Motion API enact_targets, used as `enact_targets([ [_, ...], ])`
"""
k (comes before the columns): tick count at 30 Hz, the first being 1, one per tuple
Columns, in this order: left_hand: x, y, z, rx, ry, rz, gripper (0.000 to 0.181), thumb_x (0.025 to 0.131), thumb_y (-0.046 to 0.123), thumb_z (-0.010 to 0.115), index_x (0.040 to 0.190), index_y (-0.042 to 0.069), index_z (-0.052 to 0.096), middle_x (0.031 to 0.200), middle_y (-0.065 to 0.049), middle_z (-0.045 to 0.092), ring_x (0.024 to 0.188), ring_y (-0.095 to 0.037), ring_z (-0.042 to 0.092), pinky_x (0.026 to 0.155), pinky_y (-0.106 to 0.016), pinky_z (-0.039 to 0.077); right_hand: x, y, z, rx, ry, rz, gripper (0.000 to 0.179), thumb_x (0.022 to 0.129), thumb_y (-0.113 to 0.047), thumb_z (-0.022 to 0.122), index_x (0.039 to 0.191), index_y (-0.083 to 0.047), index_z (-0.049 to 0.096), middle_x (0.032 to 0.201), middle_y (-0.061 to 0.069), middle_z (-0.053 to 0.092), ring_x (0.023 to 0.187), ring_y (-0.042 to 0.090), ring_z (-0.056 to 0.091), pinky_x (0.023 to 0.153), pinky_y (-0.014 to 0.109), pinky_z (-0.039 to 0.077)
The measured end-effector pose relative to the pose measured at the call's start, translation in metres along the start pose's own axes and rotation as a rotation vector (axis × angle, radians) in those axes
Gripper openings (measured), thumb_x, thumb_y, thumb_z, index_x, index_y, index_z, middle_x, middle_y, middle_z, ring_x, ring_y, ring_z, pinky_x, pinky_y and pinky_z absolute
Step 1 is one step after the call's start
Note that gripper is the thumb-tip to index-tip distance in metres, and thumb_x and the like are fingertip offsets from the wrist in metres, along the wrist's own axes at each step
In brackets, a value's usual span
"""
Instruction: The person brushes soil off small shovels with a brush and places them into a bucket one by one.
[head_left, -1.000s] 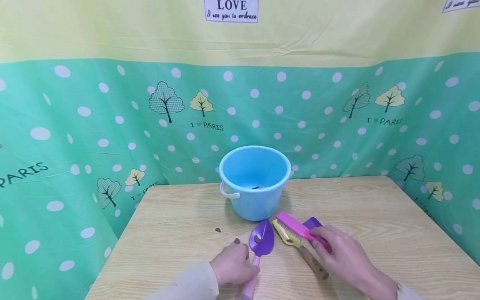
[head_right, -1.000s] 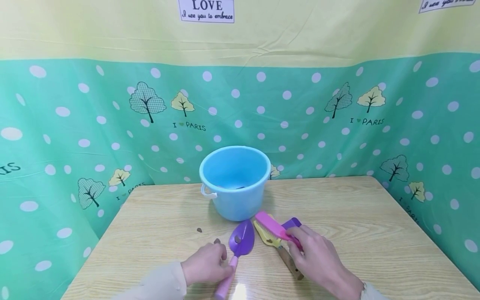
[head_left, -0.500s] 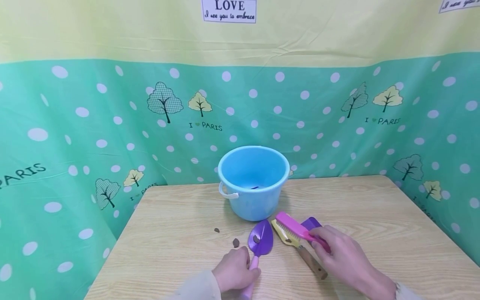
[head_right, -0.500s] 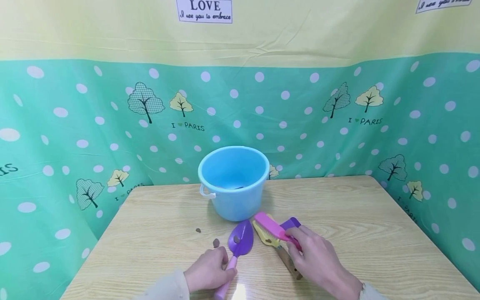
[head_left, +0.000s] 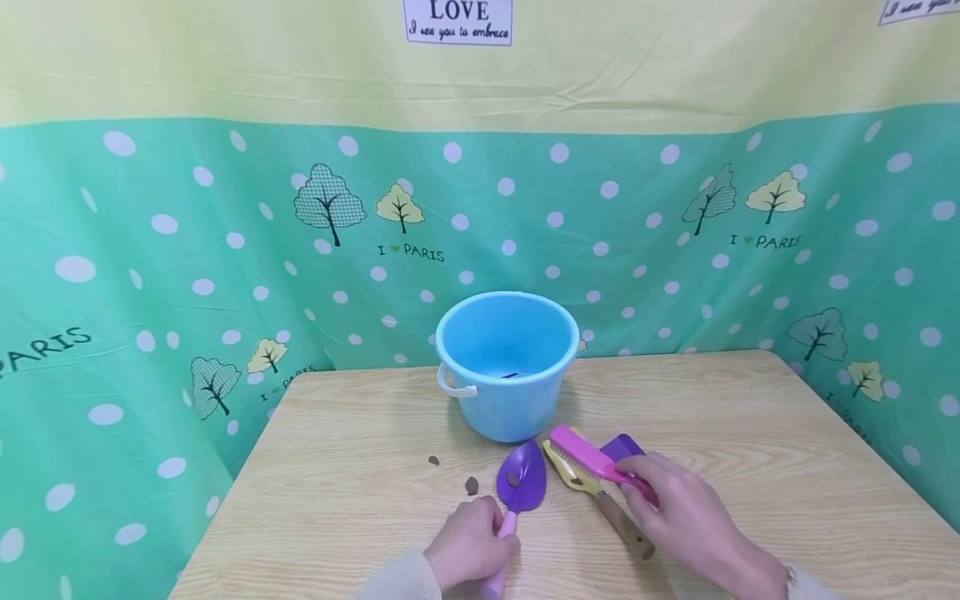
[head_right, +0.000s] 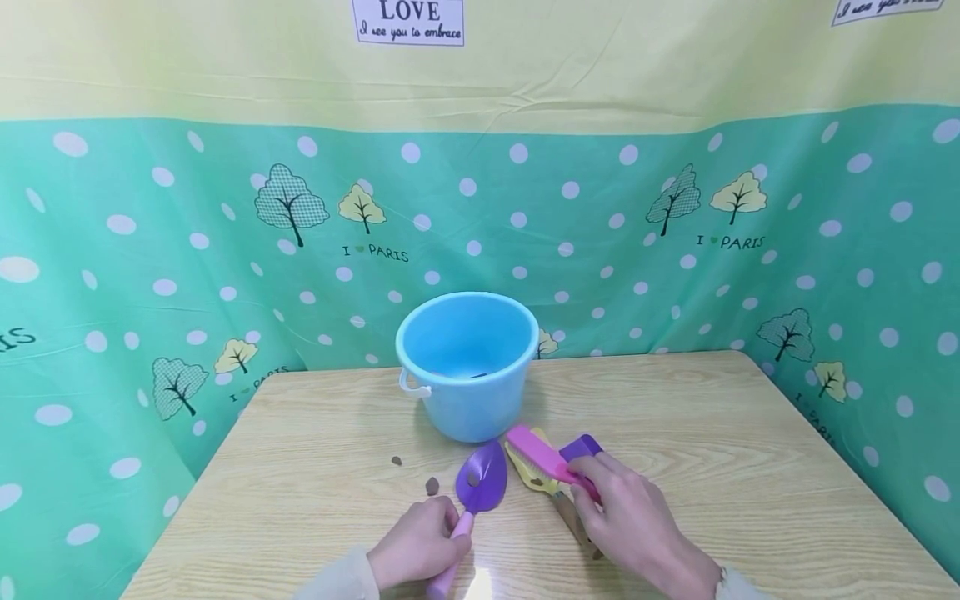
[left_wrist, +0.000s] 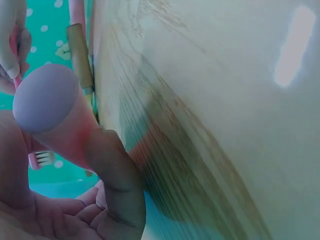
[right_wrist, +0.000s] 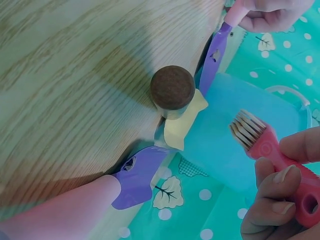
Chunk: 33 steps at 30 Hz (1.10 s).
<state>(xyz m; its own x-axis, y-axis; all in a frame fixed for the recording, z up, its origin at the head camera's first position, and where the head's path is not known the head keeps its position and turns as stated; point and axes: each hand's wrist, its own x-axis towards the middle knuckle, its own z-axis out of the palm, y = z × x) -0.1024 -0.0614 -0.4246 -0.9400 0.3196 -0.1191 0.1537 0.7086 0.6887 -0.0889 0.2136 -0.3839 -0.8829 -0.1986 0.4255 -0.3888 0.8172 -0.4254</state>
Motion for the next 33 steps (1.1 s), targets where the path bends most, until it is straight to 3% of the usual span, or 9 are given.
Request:
enact_targets([
  [7,-0.002,-0.001,0.001,-0.045,0.035,0.013,0.018,0.075,0.022,0.068,0.076,0.009,0.055,0.068,0.002,0.052,0.061,-0.014,0.049,0.055,-0.027,0.041,-0.001,-0.001,0.003,0.019,0.018,-0.016,0.026,0.078,-0.003,0.074,0.101,-0.014,0.07,0.076,-0.017,0.051,0.055,-0.003,0.039,0.043,0.018,0.035],
  [13,-0.003,-0.005,0.002,-0.078,0.063,0.029,0.018,0.077,0.021,0.068,0.081,0.007,0.059,0.067,0.003,0.053,0.06,-0.012,0.049,0.054,-0.026,0.042,-0.001,-0.004,0.005,0.023,0.0,0.016,0.028,0.078,-0.006,0.074,0.102,-0.019,0.069,0.077,-0.018,0.051,0.056,-0.003,0.04,0.045,0.018,0.036],
  [20,-0.004,-0.008,0.0,-0.153,0.078,0.032,0.017,0.078,0.019,0.067,0.085,0.005,0.06,0.062,0.004,0.052,0.052,-0.009,0.049,0.048,-0.025,0.041,-0.002,-0.007,0.011,0.02,-0.002,0.013,0.029,0.078,-0.009,0.076,0.104,-0.019,0.069,0.091,-0.017,0.061,0.07,-0.001,0.048,0.058,0.019,0.042],
  [29,-0.008,-0.008,-0.004,-0.162,0.08,-0.006,0.018,0.083,0.025,0.067,0.082,0.008,0.06,0.063,0.002,0.053,0.053,-0.011,0.05,0.049,-0.026,0.042,-0.002,-0.015,0.019,0.068,0.011,-0.04,0.025,0.078,-0.007,0.075,0.099,-0.021,0.069,0.076,-0.02,0.048,0.061,-0.003,0.042,0.051,0.017,0.037],
  [33,-0.011,-0.008,-0.008,-0.172,0.065,-0.011,0.022,0.086,0.03,0.065,0.084,0.008,0.061,0.063,0.002,0.053,0.052,-0.012,0.05,0.049,-0.027,0.041,-0.003,-0.019,0.023,0.106,-0.007,-0.054,0.027,0.079,-0.005,0.073,0.101,-0.02,0.069,0.08,-0.02,0.05,0.063,-0.002,0.043,0.053,0.017,0.039],
])
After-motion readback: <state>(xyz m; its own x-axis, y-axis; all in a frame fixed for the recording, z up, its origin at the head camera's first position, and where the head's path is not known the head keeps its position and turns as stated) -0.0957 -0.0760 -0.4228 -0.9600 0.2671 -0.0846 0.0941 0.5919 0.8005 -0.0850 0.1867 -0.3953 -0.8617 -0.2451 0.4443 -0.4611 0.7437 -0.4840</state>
